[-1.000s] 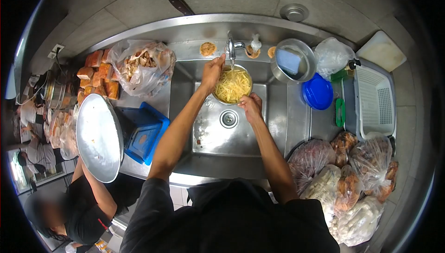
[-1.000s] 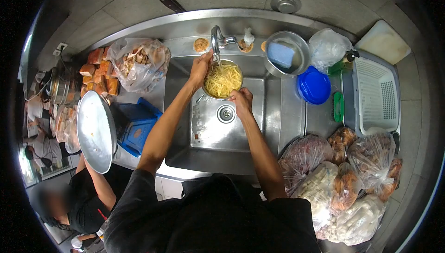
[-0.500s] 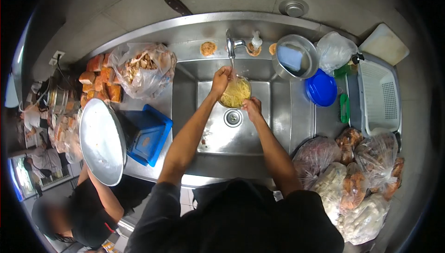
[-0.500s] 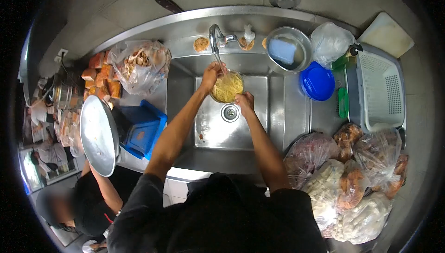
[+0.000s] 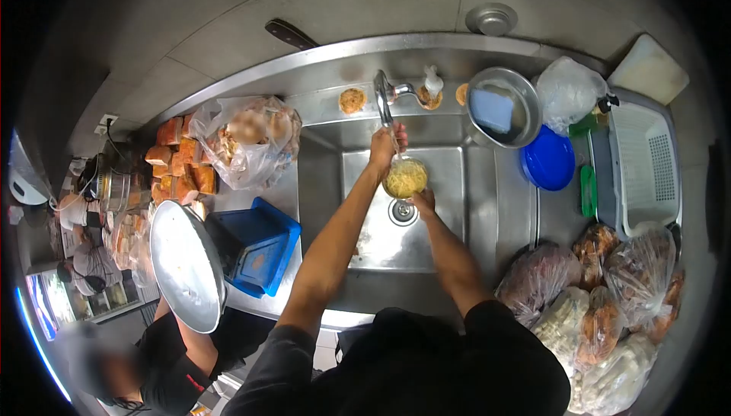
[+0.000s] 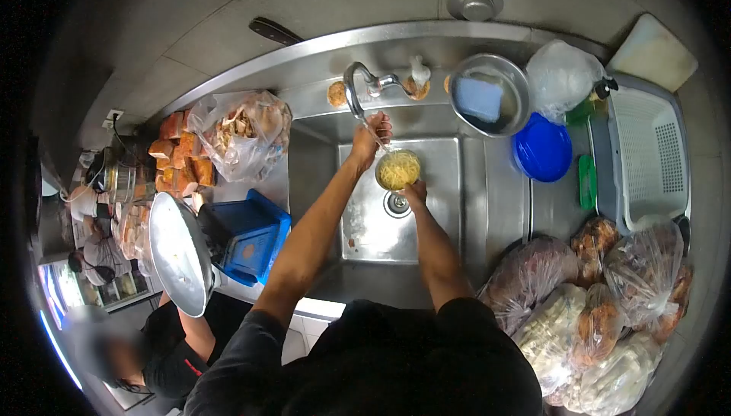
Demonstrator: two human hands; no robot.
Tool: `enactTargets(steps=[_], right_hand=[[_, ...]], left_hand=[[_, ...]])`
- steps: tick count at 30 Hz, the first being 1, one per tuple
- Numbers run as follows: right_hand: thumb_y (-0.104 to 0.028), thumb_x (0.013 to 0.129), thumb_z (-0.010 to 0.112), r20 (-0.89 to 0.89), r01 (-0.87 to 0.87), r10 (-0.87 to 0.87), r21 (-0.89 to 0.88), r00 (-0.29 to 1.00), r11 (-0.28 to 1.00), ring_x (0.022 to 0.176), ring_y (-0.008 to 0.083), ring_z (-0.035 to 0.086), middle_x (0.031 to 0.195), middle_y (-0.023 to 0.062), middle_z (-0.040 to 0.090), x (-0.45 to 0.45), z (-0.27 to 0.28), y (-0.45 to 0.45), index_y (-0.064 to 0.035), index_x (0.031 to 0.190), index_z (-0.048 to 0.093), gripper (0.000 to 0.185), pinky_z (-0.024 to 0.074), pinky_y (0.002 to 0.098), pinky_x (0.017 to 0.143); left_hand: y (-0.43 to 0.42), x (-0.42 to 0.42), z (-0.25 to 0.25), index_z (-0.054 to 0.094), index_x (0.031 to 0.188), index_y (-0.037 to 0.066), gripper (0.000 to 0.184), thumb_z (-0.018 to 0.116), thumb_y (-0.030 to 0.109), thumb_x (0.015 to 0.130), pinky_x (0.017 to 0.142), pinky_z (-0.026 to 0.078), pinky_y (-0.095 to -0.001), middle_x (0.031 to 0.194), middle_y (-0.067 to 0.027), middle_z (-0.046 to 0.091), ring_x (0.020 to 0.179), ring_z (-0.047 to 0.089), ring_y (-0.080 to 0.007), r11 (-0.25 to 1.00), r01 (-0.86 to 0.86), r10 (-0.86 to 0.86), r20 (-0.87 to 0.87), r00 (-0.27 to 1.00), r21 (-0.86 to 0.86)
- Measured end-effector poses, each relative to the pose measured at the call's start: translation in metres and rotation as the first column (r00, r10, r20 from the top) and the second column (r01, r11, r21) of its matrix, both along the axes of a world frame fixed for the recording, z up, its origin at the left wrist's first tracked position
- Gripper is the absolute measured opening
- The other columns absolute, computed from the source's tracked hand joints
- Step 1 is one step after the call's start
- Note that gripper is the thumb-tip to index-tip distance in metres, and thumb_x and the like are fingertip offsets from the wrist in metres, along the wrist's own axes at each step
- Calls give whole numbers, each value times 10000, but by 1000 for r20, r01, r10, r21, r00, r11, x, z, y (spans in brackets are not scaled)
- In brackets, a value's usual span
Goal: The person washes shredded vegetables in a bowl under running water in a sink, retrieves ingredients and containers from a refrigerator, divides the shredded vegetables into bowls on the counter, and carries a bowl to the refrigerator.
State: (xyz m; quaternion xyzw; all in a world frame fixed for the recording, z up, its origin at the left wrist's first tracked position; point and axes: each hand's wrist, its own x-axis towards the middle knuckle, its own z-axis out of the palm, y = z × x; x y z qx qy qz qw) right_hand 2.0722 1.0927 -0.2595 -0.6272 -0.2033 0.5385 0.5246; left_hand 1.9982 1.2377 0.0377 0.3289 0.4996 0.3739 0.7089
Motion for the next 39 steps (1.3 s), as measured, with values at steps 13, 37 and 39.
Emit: enactTargets(steps=[13,37,39], right_hand=[[-86,842,573,795,-329,83,151,601,932,614,293,625,686,160,620,137,295,-27,-49,900,584,70,495,354,591],[-334,713,743,945,-752,325,-238,-33,615,694,229,506,536,46,553,197,284,18,-94,714,598,280,419,320,753],[-351,711,745,939,-741,335,-277,-74,612,653,234,509,536,47,551,197,284,19,-91,713,598,299,422,323,734]], left_hand=[[-52,-51,-116,629,978,67,250,465,226,876,803,486,-423,995,-230,630,929,612,-392,915,367,-98,-789,606,168],[-68,-23,-280,117,1460,109,614,263,406,943,1123,134,-455,1513,-118,136,1400,110,-284,408,843,-417,-893,-169,-350],[-56,-30,-305,168,1451,115,575,297,327,932,1118,154,-459,1507,-115,161,1389,161,-280,197,879,-465,-831,-306,-434]])
